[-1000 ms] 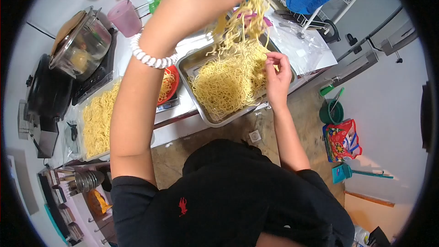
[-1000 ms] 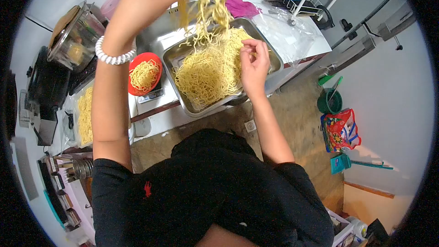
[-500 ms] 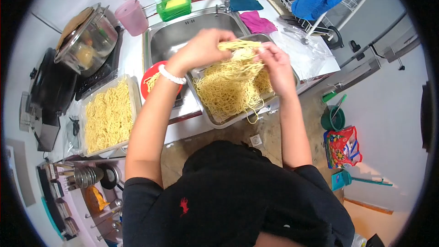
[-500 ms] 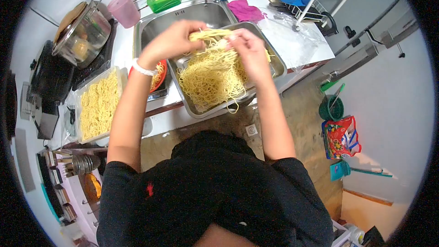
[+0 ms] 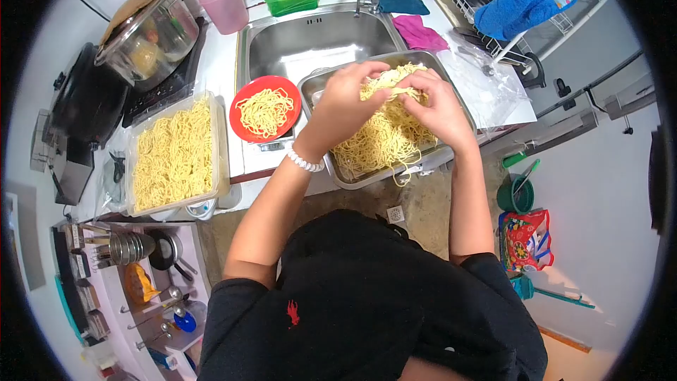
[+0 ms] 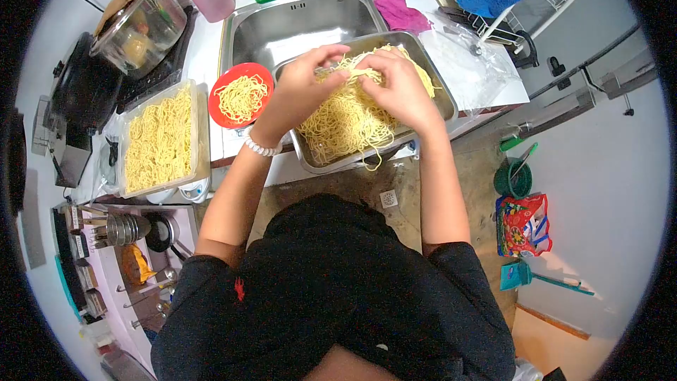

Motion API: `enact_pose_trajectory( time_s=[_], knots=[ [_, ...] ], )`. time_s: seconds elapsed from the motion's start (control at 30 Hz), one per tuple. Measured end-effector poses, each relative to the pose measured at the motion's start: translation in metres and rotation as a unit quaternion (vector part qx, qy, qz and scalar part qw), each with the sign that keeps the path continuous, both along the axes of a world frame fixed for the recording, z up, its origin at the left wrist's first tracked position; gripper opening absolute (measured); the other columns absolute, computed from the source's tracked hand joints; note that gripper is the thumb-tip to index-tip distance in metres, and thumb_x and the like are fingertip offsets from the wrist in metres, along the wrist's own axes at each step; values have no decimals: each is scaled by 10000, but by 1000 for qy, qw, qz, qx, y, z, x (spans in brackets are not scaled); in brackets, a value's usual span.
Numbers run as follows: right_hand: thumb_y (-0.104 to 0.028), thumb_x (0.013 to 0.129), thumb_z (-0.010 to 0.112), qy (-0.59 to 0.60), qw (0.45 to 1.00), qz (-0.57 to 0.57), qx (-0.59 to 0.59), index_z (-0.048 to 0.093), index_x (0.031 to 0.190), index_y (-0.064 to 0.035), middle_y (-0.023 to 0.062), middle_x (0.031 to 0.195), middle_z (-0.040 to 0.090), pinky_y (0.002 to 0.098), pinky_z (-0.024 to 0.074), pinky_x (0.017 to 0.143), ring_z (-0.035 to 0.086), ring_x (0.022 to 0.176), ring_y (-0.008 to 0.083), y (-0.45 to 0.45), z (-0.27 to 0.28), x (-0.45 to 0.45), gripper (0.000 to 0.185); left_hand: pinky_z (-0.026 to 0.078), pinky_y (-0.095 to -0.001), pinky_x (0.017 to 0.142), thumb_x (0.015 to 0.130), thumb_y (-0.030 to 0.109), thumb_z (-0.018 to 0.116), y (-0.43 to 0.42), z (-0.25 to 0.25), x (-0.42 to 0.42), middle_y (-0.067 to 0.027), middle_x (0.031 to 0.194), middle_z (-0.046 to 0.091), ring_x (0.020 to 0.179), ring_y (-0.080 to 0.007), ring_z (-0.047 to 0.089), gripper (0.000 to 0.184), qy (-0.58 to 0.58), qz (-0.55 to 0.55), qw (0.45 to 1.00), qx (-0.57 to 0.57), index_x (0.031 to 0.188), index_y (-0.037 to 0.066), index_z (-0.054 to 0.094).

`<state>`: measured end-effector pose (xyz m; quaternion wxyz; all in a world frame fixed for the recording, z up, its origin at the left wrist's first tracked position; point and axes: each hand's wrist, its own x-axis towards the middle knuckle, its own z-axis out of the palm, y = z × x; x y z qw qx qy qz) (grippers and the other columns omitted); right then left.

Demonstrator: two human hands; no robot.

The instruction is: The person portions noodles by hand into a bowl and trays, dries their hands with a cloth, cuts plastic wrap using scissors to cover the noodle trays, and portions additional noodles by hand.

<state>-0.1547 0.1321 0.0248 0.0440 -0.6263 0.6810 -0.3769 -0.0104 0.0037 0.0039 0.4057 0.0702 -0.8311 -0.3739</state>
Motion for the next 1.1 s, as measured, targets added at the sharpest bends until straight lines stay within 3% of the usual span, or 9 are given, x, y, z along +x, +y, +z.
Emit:
enact_pose_trajectory(
  time_s=[0.1, 0.23, 0.37, 0.5, 0.67, 0.77, 0.87, 0.97, 1.1],
  knots=[
    [-137, 756, 638, 33, 998, -49, -5, 621, 907, -53, 135, 860, 571, 394, 410, 846, 522, 945, 321, -7, 1, 7, 174, 429, -282, 586, 835, 231, 659, 6, 5, 7, -46, 651, 539, 613, -81, 467, 255, -204, -45, 964, 163, 897, -16, 659],
    [-225, 756, 673, 65, 983, -173, 13, 559, 839, -17, 164, 883, 556, 418, 419, 804, 526, 935, 336, 5, -5, 11, 251, 352, -241, 500, 854, 255, 640, -3, -24, 15, 38, 573, 463, 560, -40, 410, 283, -178, -2, 957, 229, 799, -20, 672],
    [-481, 733, 696, -21, 925, -63, 374, 594, 786, 38, 221, 807, 598, 414, 474, 762, 597, 823, 357, 35, -28, 31, 531, 379, -211, 558, 912, 298, 572, -14, -31, 30, 86, 664, 551, 581, -20, 439, 261, -168, -24, 855, 490, 862, 84, 712],
    [-260, 772, 705, 87, 977, 30, 193, 623, 784, 0, 159, 683, 589, 398, 479, 675, 600, 706, 305, 49, -72, 34, 273, 413, -199, 653, 927, 319, 539, -18, -37, 37, 82, 794, 618, 669, -17, 503, 266, -190, -33, 825, 530, 952, 103, 693],
    [-68, 793, 656, -219, 940, 75, 251, 638, 761, -9, 8, 562, 475, 253, 392, 545, 426, 563, 64, 28, -50, 13, 69, 460, -222, 715, 947, 277, 509, -11, -15, 35, 44, 899, 651, 755, -26, 567, 263, -119, -98, 827, 541, 1045, 75, 645],
    [-95, 766, 685, -186, 961, -114, 168, 656, 834, -22, 45, 671, 575, 267, 443, 596, 506, 619, 91, 9, -28, -4, 105, 469, -236, 781, 960, 246, 486, -6, 9, 33, 6, 985, 652, 878, -48, 591, 261, -52, -141, 838, 525, 1069, 49, 620],
    [-123, 727, 723, 60, 981, -175, -52, 645, 959, -33, 84, 870, 627, 284, 477, 667, 563, 719, 144, 0, -14, -5, 261, 445, -224, 802, 961, 238, 484, -3, 29, 30, -4, 1041, 630, 917, -60, 571, 239, -28, -147, 865, 479, 1033, 54, 621],
    [-138, 695, 750, -77, 993, -64, -57, 617, 1054, -44, 112, 1020, 609, 294, 488, 719, 577, 800, 189, -8, 7, 16, 394, 419, -208, 756, 964, 240, 480, -2, 40, 27, 21, 937, 611, 855, -47, 538, 220, -40, -206, 878, 430, 964, 62, 608],
    [-141, 733, 726, -167, 983, -68, 40, 638, 955, -4, 60, 719, 576, 259, 429, 584, 521, 657, 96, -14, -8, 25, 274, 403, -217, 695, 959, 291, 490, -6, 42, 12, 3, 819, 548, 759, -56, 494, 288, -57, -162, 936, 306, 837, 47, 579]
  ],
)
